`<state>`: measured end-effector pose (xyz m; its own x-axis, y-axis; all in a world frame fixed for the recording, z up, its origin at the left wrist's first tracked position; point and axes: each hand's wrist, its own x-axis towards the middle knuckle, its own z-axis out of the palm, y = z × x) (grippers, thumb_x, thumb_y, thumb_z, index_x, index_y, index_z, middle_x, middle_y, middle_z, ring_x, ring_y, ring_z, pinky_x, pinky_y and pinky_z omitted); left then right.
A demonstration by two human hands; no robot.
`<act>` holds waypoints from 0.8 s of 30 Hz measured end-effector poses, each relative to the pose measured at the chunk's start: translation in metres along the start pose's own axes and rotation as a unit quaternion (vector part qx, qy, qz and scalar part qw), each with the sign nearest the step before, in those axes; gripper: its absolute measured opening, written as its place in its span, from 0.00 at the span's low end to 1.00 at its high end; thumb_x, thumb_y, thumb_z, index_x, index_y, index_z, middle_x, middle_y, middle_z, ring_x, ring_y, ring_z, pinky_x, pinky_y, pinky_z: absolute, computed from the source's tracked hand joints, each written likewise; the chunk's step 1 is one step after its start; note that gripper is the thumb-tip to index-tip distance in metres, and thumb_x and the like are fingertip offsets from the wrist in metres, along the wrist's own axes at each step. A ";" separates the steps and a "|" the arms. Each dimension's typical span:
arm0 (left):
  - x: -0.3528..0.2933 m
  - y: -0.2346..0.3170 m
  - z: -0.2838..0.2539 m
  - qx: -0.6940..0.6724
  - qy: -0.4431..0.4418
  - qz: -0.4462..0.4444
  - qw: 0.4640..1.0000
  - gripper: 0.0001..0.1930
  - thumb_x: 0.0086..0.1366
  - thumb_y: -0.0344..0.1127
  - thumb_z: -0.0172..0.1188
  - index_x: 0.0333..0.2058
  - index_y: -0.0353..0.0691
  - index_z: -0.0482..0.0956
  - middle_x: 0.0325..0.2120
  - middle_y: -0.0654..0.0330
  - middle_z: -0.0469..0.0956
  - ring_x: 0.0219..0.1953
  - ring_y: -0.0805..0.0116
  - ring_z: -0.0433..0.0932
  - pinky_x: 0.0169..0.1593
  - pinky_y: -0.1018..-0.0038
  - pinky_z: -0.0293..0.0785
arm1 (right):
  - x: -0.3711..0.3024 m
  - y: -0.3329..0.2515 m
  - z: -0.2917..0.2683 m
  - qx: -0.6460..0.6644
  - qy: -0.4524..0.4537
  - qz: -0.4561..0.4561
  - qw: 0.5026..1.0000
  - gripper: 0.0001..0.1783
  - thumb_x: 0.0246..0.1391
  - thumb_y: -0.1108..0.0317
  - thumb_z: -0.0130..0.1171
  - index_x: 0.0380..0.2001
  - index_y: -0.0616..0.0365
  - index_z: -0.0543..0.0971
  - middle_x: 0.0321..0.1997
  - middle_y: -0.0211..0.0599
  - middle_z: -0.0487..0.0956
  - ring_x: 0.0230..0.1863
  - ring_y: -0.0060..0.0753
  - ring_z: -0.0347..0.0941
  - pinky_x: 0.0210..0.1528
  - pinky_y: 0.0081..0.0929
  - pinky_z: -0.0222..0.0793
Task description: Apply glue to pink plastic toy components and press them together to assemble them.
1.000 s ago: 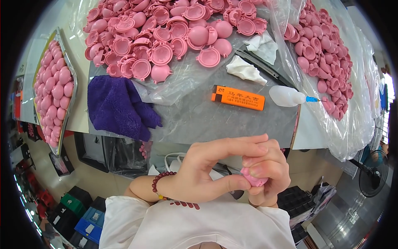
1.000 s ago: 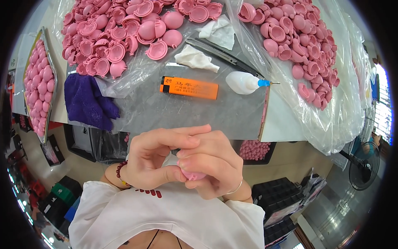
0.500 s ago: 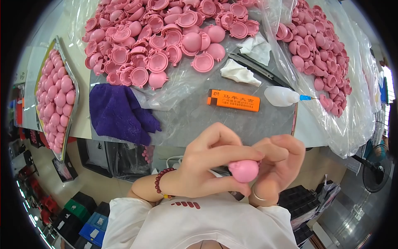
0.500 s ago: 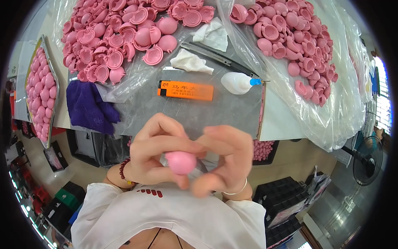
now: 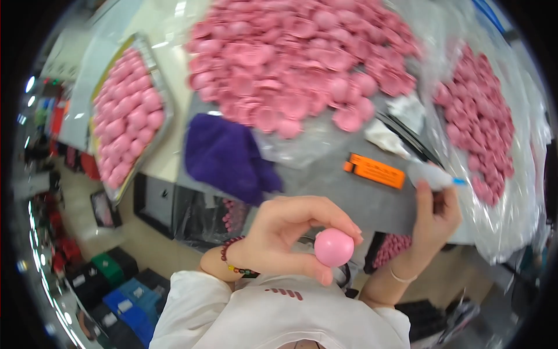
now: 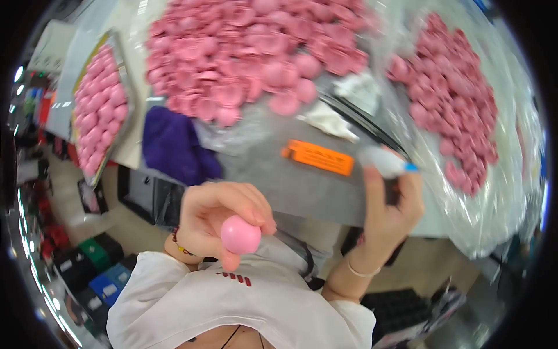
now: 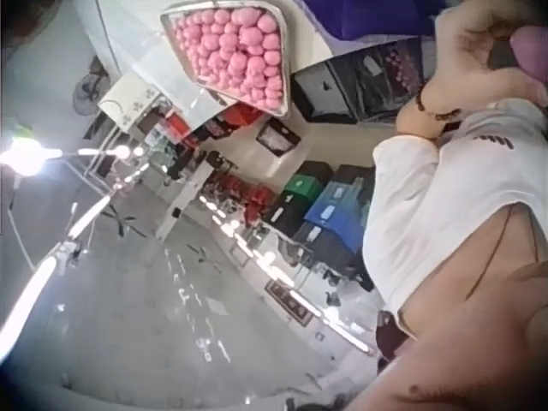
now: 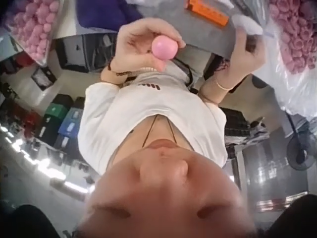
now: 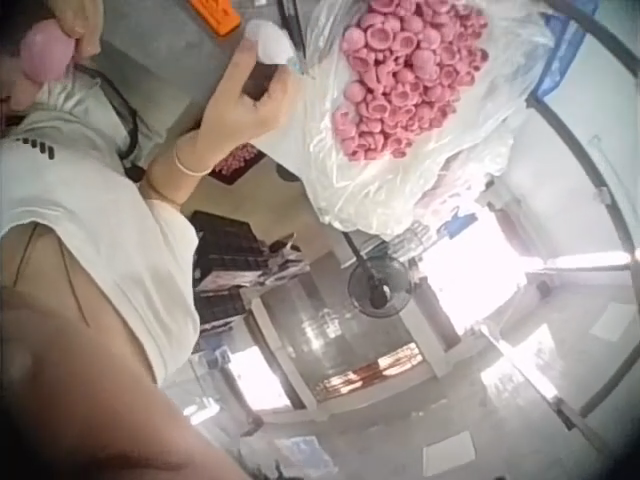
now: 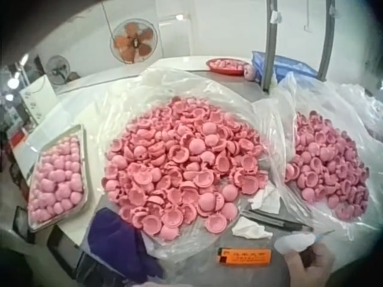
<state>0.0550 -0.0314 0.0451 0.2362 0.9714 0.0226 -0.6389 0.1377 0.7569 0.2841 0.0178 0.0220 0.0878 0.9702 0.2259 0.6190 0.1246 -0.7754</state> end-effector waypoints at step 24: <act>-0.024 0.090 -0.062 0.820 0.067 0.065 0.565 0.21 0.38 0.23 0.60 0.37 0.43 0.76 0.35 0.58 0.74 0.37 0.59 0.74 0.41 0.70 0.70 | -0.021 0.011 -0.007 0.180 0.017 0.015 0.983 0.15 0.48 0.75 0.51 0.39 0.74 0.69 0.37 0.46 0.73 0.39 0.39 0.73 0.42 0.30 0.69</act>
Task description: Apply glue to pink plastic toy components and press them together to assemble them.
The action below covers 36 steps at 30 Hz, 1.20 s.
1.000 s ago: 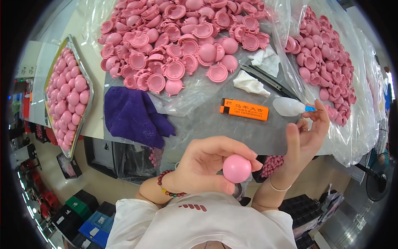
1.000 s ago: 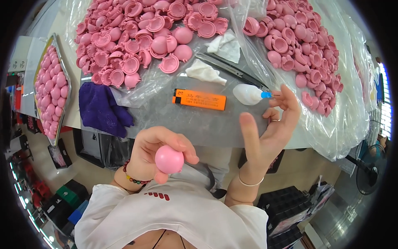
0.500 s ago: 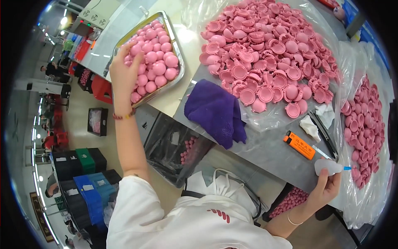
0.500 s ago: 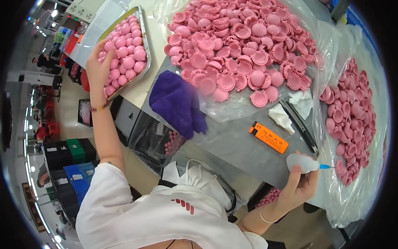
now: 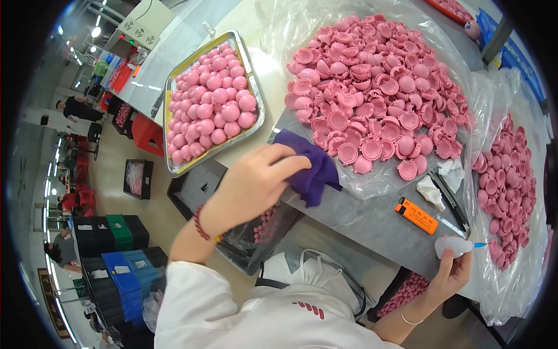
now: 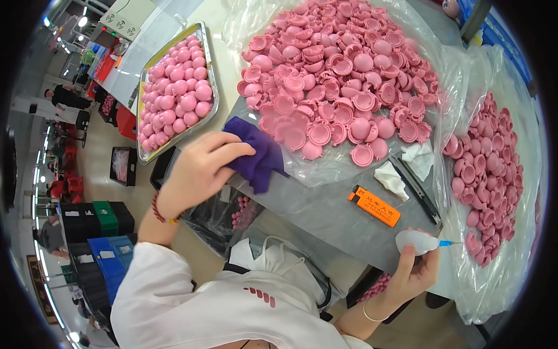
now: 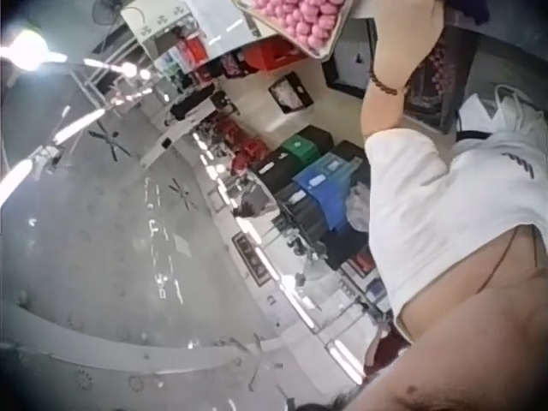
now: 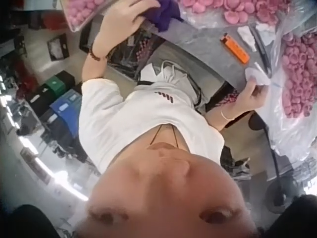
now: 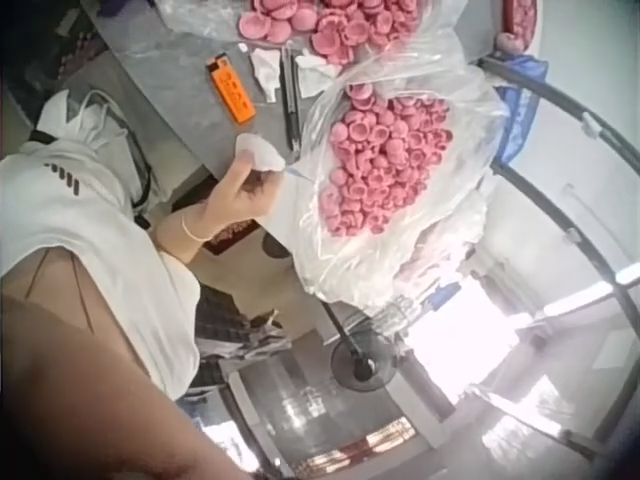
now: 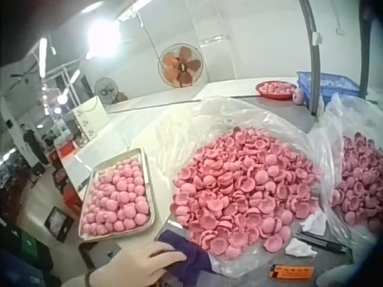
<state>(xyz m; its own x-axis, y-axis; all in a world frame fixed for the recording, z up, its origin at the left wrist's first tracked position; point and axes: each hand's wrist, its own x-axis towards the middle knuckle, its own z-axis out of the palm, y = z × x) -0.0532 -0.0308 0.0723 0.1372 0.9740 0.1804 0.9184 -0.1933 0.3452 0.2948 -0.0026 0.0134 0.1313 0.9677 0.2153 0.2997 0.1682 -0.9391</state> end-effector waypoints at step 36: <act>0.163 -0.002 0.005 -0.036 -0.051 0.242 0.968 0.14 0.49 0.40 0.60 0.32 0.37 0.76 0.28 0.56 0.75 0.33 0.59 0.73 0.38 0.68 0.69 | 0.005 -0.003 -0.001 0.000 0.053 -0.037 0.998 0.12 0.40 0.73 0.57 0.30 0.71 0.74 0.26 0.40 0.77 0.28 0.26 0.73 0.34 0.20 0.66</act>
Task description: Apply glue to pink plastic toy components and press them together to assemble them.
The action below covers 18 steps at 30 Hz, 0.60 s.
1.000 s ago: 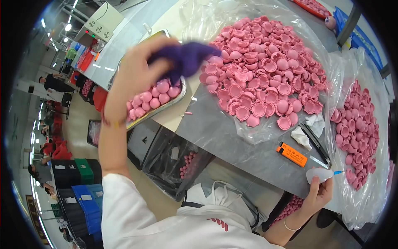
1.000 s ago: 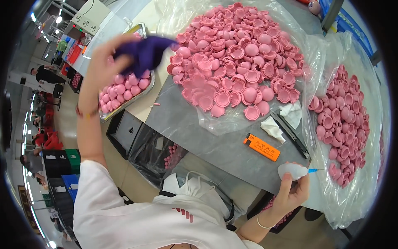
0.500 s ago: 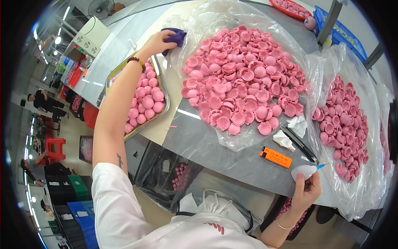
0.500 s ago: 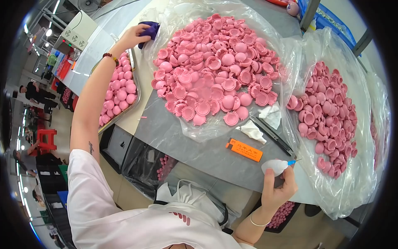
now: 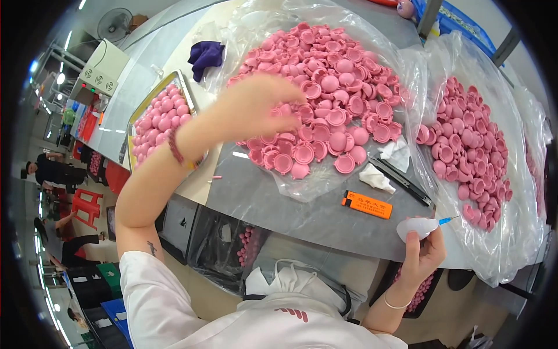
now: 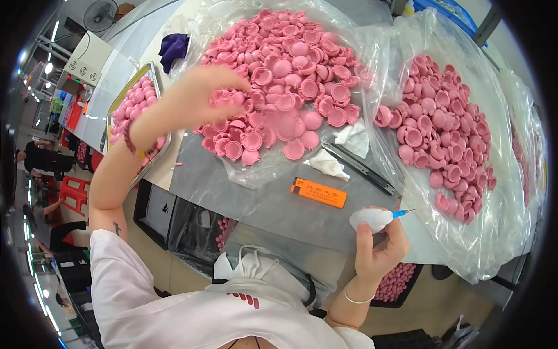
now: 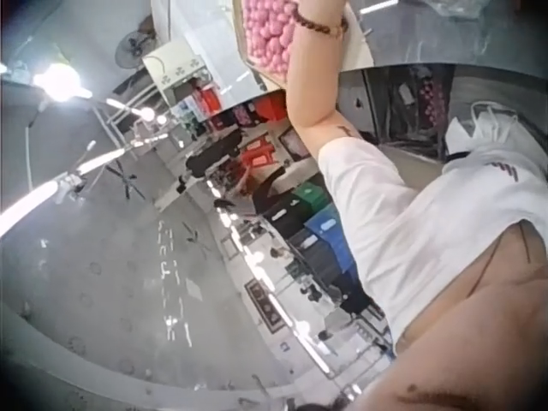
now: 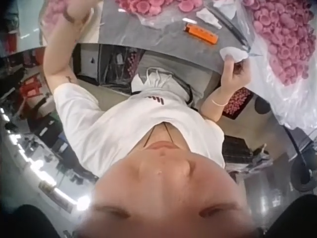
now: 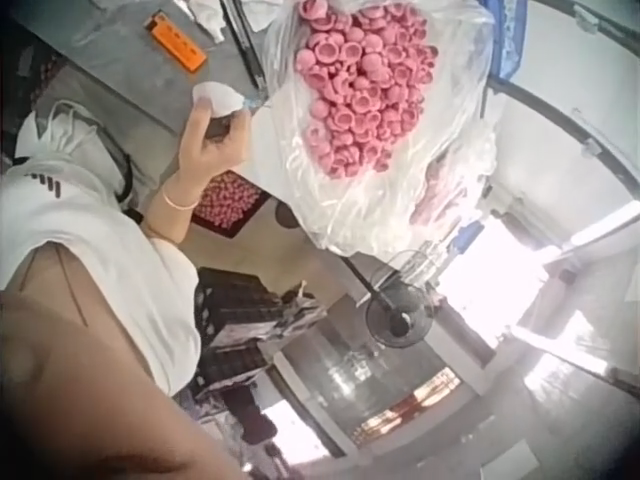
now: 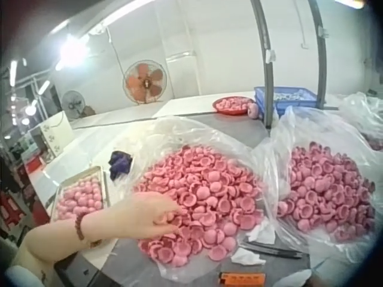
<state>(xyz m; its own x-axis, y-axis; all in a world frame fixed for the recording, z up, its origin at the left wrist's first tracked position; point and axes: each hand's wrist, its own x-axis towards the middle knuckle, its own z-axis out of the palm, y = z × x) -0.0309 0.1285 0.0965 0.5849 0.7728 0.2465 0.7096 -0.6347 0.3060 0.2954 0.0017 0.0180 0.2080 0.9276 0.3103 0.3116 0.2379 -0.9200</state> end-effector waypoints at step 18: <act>-0.036 0.067 0.042 0.041 0.144 0.003 0.989 0.07 0.46 0.38 0.57 0.23 0.43 0.73 0.25 0.62 0.73 0.31 0.63 0.72 0.33 0.67 0.66 | -0.007 0.000 0.008 0.127 0.145 -0.117 0.974 0.20 0.47 0.59 0.56 0.22 0.69 0.70 0.25 0.49 0.73 0.22 0.33 0.68 0.23 0.28 0.67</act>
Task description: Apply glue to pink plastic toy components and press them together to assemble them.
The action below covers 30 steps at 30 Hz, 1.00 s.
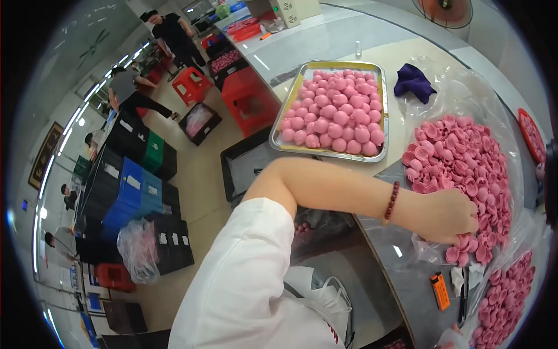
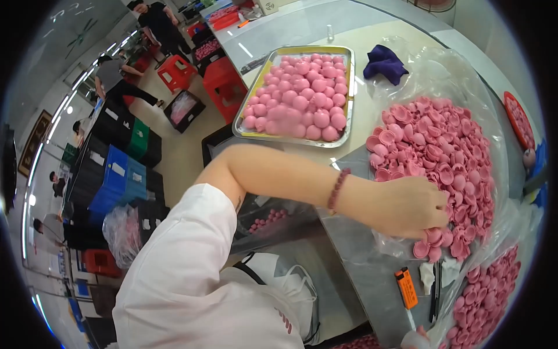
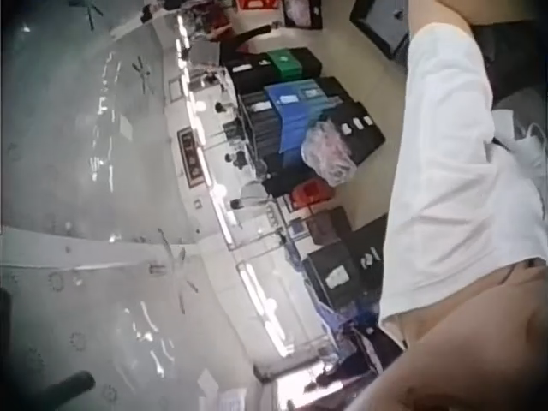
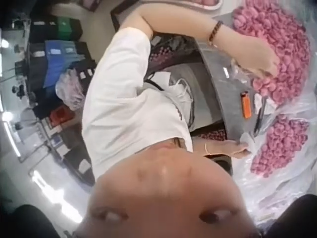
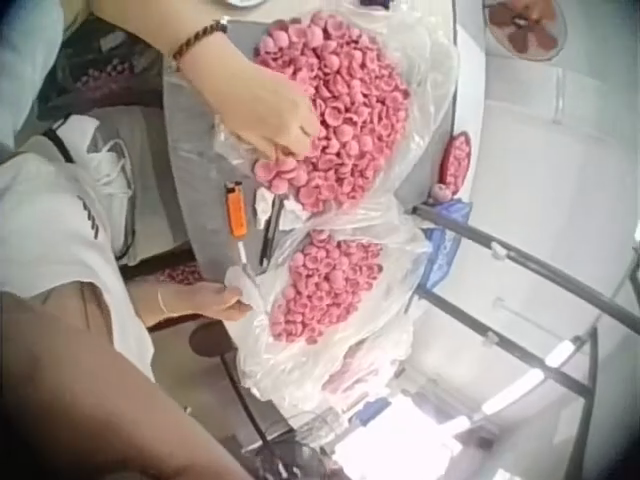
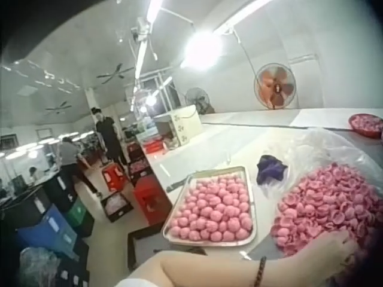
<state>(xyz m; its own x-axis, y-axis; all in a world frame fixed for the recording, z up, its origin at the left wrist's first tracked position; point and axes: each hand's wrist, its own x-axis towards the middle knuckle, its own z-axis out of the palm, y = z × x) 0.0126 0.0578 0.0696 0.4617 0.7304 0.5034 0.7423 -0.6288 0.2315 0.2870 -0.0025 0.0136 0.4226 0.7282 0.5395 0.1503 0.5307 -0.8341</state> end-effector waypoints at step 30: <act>-0.060 0.098 0.046 -0.799 0.058 -0.259 0.540 0.22 0.55 0.22 0.57 0.49 0.32 0.65 0.50 0.54 0.67 0.49 0.72 0.69 0.50 0.73 0.68 | -0.013 -0.026 0.033 0.076 -0.003 -0.100 0.992 0.37 0.53 0.36 0.31 0.32 0.64 0.71 0.16 0.28 0.55 0.16 0.21 0.48 0.17 0.21 0.38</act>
<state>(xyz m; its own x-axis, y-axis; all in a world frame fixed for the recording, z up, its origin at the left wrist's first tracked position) 0.0800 -0.0355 0.0238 0.2912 0.9552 0.0537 -0.6514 0.1569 0.7423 0.2481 -0.0115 0.0321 0.3919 0.6046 0.6935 0.0934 0.7237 -0.6837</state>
